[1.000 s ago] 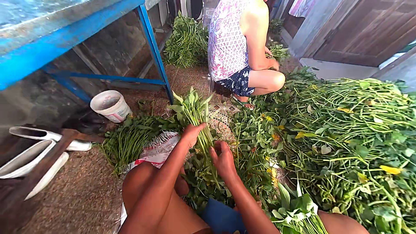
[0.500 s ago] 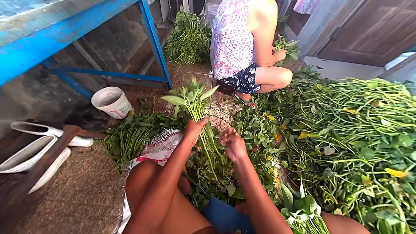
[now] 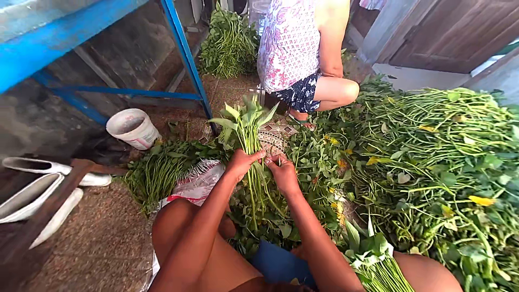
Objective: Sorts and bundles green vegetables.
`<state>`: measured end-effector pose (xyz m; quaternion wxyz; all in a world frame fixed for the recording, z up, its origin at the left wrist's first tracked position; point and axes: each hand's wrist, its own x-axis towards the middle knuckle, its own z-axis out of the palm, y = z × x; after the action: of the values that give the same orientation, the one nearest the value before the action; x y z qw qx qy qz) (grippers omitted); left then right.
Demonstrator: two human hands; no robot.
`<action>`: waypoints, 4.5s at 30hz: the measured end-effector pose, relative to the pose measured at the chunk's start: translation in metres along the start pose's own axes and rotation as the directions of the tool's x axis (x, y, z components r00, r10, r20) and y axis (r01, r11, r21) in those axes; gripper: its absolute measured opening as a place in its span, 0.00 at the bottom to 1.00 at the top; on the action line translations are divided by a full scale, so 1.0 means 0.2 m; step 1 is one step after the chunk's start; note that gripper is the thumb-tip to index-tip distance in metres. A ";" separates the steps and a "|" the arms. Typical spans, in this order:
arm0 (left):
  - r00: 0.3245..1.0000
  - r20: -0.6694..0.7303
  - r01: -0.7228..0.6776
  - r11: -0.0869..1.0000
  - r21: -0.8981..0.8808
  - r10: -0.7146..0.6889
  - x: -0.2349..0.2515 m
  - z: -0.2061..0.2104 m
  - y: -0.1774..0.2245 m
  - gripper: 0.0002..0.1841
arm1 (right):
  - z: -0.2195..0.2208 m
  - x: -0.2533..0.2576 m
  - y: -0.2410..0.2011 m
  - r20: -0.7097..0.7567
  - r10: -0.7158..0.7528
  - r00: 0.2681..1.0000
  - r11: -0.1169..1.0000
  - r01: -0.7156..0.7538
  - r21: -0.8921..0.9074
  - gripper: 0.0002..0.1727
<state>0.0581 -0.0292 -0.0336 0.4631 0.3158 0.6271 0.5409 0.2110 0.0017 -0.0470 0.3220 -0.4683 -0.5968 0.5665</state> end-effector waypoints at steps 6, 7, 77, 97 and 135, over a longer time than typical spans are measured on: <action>0.976 -0.214 0.035 0.999 0.026 -0.029 0.07 -0.09 0.02 0.19 | -0.07 -0.20 0.11 0.097 -0.231 0.968 0.944 0.247 -0.220 0.27; 0.978 -0.206 0.045 0.999 0.017 -0.041 0.06 -0.07 0.02 0.21 | -0.06 -0.19 0.07 0.192 -0.187 0.963 0.932 0.236 -0.274 0.43; 0.940 -0.251 0.155 0.947 -0.283 -0.229 0.18 -0.11 -0.03 0.11 | -0.16 0.37 0.83 0.032 0.263 0.964 0.875 -0.253 0.413 0.18; 0.989 -0.119 -0.129 0.915 -0.383 0.090 0.05 -0.22 0.03 0.15 | -0.06 -0.06 0.24 0.306 -0.467 0.830 0.825 0.533 -0.189 0.37; 0.871 -0.465 -0.427 0.716 -0.552 0.160 0.02 -0.24 0.09 0.10 | -0.15 -0.03 0.36 -0.078 0.526 0.847 0.560 -0.275 0.782 0.24</action>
<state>0.0100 -0.0405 -0.0180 0.3160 0.1239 0.4236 0.8399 0.2537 0.0018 -0.1119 0.4325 -0.4997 -0.1303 0.7390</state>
